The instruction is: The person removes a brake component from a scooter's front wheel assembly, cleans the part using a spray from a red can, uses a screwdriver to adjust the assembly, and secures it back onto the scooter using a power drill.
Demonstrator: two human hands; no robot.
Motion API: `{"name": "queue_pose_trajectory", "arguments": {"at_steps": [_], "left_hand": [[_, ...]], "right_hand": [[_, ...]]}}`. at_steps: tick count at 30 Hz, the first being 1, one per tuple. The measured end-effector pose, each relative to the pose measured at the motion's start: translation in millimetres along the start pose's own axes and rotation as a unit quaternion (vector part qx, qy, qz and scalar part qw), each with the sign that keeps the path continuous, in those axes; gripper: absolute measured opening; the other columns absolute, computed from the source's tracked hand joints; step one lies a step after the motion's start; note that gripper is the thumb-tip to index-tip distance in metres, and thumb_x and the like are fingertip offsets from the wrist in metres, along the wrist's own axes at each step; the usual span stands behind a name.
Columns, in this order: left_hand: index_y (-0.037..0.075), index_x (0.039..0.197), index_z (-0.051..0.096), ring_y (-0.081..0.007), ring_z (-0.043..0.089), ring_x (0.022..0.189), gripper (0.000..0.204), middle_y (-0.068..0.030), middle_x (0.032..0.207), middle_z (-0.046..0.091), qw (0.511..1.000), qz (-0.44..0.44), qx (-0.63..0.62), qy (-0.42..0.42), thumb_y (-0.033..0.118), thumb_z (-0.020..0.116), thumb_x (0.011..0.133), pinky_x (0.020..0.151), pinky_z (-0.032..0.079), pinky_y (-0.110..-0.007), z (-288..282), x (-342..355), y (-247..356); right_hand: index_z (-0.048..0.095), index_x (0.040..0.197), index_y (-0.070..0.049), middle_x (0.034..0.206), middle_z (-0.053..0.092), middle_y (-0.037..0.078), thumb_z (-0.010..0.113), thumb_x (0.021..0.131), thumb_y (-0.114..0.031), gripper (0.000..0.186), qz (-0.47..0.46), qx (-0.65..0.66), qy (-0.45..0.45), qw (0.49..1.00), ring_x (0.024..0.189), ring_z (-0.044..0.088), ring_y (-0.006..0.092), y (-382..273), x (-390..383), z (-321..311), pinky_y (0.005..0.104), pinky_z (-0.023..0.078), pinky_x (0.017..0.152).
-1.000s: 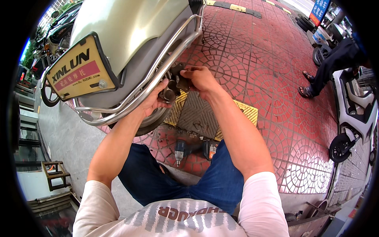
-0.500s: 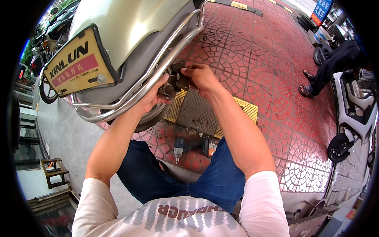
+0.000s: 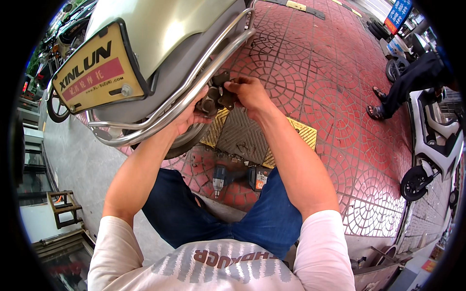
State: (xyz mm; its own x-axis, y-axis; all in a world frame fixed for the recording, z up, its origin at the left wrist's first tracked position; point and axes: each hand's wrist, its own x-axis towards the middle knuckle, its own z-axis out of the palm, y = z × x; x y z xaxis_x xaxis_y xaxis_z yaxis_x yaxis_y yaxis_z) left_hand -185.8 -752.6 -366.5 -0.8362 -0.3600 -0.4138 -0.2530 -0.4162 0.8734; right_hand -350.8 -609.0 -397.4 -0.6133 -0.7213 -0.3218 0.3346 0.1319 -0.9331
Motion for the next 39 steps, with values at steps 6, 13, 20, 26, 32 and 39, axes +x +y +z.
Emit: {"name": "queue_pose_trajectory", "arguments": {"at_steps": [6,13,20,26,32,39], "left_hand": [[0.01,0.128,0.06,-0.0216,0.072,0.077,0.039,-0.0059,0.103,0.071,1.0,0.009,-0.005,-0.014,0.038,0.068,0.101,0.063,0.062,-0.039,1,0,1],[0.01,0.129,0.06,-0.0231,0.073,0.081,0.04,-0.0075,0.105,0.072,1.0,0.003,-0.007,0.002,0.037,0.069,0.101,0.064,0.062,-0.04,-1,3,-2],[0.01,0.129,0.06,-0.025,0.074,0.083,0.041,-0.0078,0.106,0.072,0.999,0.005,-0.031,-0.017,0.036,0.071,0.099,0.066,0.063,-0.044,-6,8,-8],[0.013,0.127,0.062,-0.0224,0.073,0.081,0.042,-0.0061,0.104,0.072,0.999,0.007,-0.027,0.036,0.044,0.065,0.099,0.064,0.062,-0.044,-9,26,-28],[0.016,0.124,0.063,-0.017,0.071,0.074,0.051,-0.0029,0.096,0.071,0.987,-0.055,0.07,0.134,0.058,0.061,0.097,0.056,0.059,-0.038,43,20,-3],[0.017,0.124,0.063,-0.0159,0.07,0.076,0.052,-0.0028,0.096,0.071,0.982,0.017,0.115,0.151,0.061,0.061,0.096,0.054,0.057,-0.036,41,21,-8]], "right_hand": [[0.073,0.103,-0.004,0.086,0.07,0.002,0.072,0.097,-0.02,0.018,-0.023,-0.023,-0.006,0.999,0.073,0.06,0.011,2,1,-1,0.0286,0.043,0.061],[0.069,0.093,-0.006,0.082,0.066,0.0,0.07,0.098,-0.02,0.014,-0.062,-0.075,-0.009,0.995,0.073,0.058,0.0089,2,-3,2,0.0265,0.042,0.062],[0.068,0.093,-0.005,0.078,0.065,0.0,0.071,0.098,-0.021,0.017,-0.071,-0.11,-0.01,0.991,0.069,0.056,0.0087,-1,-3,2,0.0269,0.041,0.06],[0.071,0.096,0.001,0.08,0.068,0.003,0.073,0.096,-0.022,0.022,-0.105,-0.106,0.003,0.989,0.073,0.059,0.011,2,2,8,0.0299,0.046,0.065],[0.071,0.095,0.002,0.08,0.07,0.012,0.075,0.092,-0.029,0.032,-0.174,-0.224,0.045,0.958,0.077,0.066,0.0209,16,16,-1,0.0368,0.05,0.071],[0.07,0.094,0.003,0.083,0.071,0.02,0.073,0.09,-0.036,0.039,-0.187,-0.316,0.07,0.928,0.08,0.07,0.0338,6,9,3,0.0432,0.052,0.073]]}}
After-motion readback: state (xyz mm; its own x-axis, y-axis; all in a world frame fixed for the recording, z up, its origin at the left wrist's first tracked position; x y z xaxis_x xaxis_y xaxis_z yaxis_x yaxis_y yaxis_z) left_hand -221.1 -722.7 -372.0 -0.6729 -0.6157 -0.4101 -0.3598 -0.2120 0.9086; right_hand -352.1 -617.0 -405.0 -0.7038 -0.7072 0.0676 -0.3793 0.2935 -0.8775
